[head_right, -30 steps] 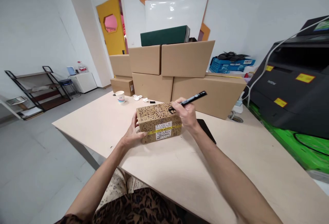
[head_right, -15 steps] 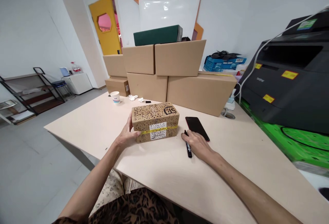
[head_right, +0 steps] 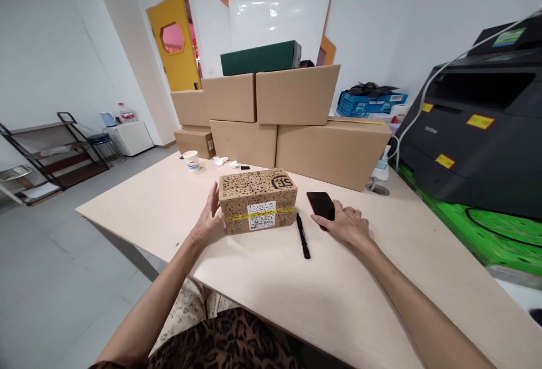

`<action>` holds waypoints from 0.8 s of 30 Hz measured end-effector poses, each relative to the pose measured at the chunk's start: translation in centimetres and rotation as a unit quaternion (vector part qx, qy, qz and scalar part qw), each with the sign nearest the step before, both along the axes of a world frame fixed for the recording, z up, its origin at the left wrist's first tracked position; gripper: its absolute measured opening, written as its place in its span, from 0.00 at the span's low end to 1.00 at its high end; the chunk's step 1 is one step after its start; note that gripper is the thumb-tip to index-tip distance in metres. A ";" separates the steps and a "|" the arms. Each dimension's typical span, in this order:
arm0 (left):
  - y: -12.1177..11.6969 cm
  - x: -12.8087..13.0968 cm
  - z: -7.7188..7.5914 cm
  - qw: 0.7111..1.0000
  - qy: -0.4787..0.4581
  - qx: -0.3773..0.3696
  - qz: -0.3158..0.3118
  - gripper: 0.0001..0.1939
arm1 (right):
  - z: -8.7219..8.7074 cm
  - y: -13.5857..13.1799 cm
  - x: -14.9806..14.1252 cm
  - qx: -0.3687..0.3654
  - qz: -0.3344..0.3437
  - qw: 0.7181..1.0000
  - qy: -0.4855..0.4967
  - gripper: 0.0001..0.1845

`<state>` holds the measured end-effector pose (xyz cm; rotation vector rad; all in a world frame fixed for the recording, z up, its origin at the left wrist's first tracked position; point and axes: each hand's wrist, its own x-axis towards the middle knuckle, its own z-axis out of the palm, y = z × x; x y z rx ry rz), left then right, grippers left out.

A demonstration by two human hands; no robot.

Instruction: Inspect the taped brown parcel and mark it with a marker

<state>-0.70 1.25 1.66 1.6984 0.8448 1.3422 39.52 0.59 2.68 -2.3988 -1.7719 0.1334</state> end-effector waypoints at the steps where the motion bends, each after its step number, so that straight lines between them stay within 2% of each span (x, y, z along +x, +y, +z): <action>1: 0.0 -0.1 0.0 1.000 -0.005 -0.005 0.007 0.66 | -0.1 0.3 0.3 -0.001 -0.009 1.000 0.012 0.51; 7: -0.3 -0.5 0.2 0.995 -0.020 0.037 0.091 0.62 | -1.2 1.6 1.7 0.027 -0.048 0.992 0.116 0.59; 9: -0.4 -0.6 0.2 0.992 -0.020 0.060 0.111 0.60 | -1.5 1.7 2.1 0.060 -0.051 0.977 0.196 0.55; 10: -0.3 -0.7 0.1 0.990 -0.020 0.074 0.121 0.59 | -1.6 1.7 2.2 0.081 -0.051 0.964 0.247 0.50; 11: -0.3 -0.7 0.0 0.987 -0.020 0.089 0.134 0.58 | -1.7 1.7 2.3 0.102 -0.049 0.946 0.303 0.43; 13: -0.1 -0.8 -0.1 0.979 -0.021 0.119 0.164 0.56 | -1.8 1.5 2.1 0.142 -0.056 0.892 0.425 0.29; 16: 0.0 -0.7 -0.1 0.961 -0.030 0.164 0.221 0.51 | -1.3 0.9 1.6 0.186 -0.079 0.815 0.543 0.21; 18: -0.6 -0.5 0.1 0.942 -0.027 0.199 0.270 0.44 | -0.4 0.4 1.1 0.231 -0.079 0.786 0.567 0.22; 21: -2.8 0.5 0.9 0.912 0.010 0.264 0.313 0.33 | 1.6 -0.8 -0.1 0.306 -0.032 0.739 0.600 0.31; 23: -4.9 1.9 1.6 0.913 0.034 0.303 0.272 0.30 | 3.0 -2.0 -1.5 0.333 0.006 0.709 0.622 0.36; 24: -6.0 2.8 2.0 0.926 0.045 0.295 0.231 0.27 | 3.7 -2.7 -2.5 0.334 0.034 0.702 0.629 0.37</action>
